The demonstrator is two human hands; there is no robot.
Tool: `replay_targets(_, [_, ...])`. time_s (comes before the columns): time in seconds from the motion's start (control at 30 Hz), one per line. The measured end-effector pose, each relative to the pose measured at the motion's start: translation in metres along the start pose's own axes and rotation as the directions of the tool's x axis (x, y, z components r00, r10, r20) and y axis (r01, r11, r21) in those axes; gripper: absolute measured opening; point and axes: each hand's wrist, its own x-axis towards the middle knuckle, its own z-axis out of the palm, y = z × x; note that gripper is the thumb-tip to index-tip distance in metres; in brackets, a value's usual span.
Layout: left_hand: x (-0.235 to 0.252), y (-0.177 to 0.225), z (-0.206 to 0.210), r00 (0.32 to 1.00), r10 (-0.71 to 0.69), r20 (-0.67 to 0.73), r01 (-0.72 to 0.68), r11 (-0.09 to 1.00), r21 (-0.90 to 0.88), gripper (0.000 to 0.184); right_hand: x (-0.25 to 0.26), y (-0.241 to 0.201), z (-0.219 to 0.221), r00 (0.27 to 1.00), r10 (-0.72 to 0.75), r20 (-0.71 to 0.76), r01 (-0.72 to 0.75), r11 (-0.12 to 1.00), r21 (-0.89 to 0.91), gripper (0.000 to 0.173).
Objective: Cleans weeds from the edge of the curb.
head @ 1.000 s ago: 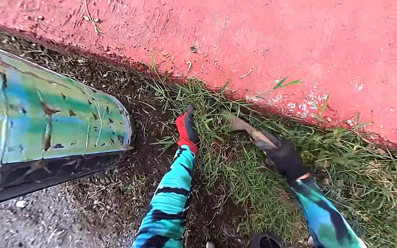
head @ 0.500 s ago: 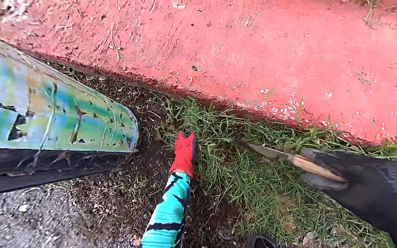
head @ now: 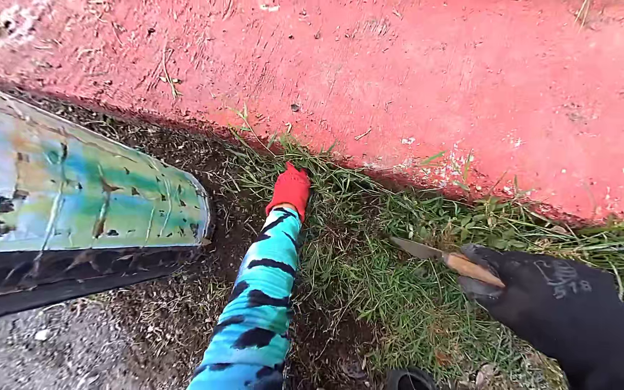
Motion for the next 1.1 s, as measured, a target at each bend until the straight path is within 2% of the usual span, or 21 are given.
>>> replay_targets(0.13, [-0.018,-0.008,0.001,0.999,0.043,0.018,-0.043,0.999,-0.010,0.053,-0.001,0.008,0.000,0.996,0.041,0.084,-0.043,0.999,0.030,0.047])
replay_targets(0.23, [-0.058,-0.038,0.022,0.993,0.112,0.036,-0.111,0.993,-0.037,0.046,-0.007,0.013,0.005,0.996,0.028,0.083,-0.033,0.998,0.050,0.049])
replay_targets(0.33, [-0.089,-0.045,0.031,0.969,0.169,0.180,-0.176,0.984,0.021,0.044,-0.013,0.017,0.013,0.999,0.011,0.030,-0.013,0.998,0.055,0.050])
replay_targets(0.4, [-0.100,-0.051,0.022,0.965,0.109,0.238,-0.124,0.991,0.046,0.048,-0.016,0.013,0.016,1.000,0.006,0.001,-0.006,0.998,0.059,0.051])
replay_targets(0.5, [-0.092,-0.058,0.010,0.992,0.099,0.079,-0.106,0.991,0.076,0.057,-0.019,0.007,0.015,1.000,0.010,-0.012,-0.009,0.999,0.035,0.050])
replay_targets(0.6, [-0.075,-0.048,0.003,0.955,0.298,-0.013,-0.293,0.947,0.134,0.068,-0.020,0.009,0.018,1.000,0.018,-0.016,-0.018,0.999,0.051,0.051])
replay_targets(0.67, [-0.063,-0.041,0.008,0.899,0.439,-0.010,-0.431,0.887,0.167,0.064,-0.020,0.015,0.020,1.000,0.018,-0.019,-0.016,0.998,0.057,0.052])
replay_targets(0.7, [-0.057,-0.040,0.011,0.889,0.458,-0.018,-0.448,0.875,0.185,0.060,-0.020,0.017,0.021,1.000,0.015,-0.021,-0.014,0.998,0.060,0.052])
replay_targets(0.73, [-0.052,-0.041,0.013,0.897,0.441,-0.032,-0.427,0.883,0.196,0.059,-0.020,0.019,0.022,1.000,0.018,-0.019,-0.016,0.998,0.066,0.054])
replay_targets(0.87, [-0.030,-0.029,0.013,0.979,0.203,-0.003,-0.197,0.951,0.237,0.064,-0.023,0.022,0.028,0.999,0.023,-0.032,-0.020,0.997,0.073,0.058])
replay_targets(1.0, [-0.023,-0.014,0.002,0.986,0.125,0.107,-0.155,0.926,0.345,0.070,-0.024,0.012,0.026,0.998,0.008,-0.063,-0.006,1.000,0.022,0.057])
replay_targets(1.1, [-0.022,0.000,-0.014,0.976,0.116,0.184,-0.190,0.868,0.459,0.055,-0.020,0.002,0.017,0.999,0.033,-0.019,-0.033,0.999,0.011,0.052])
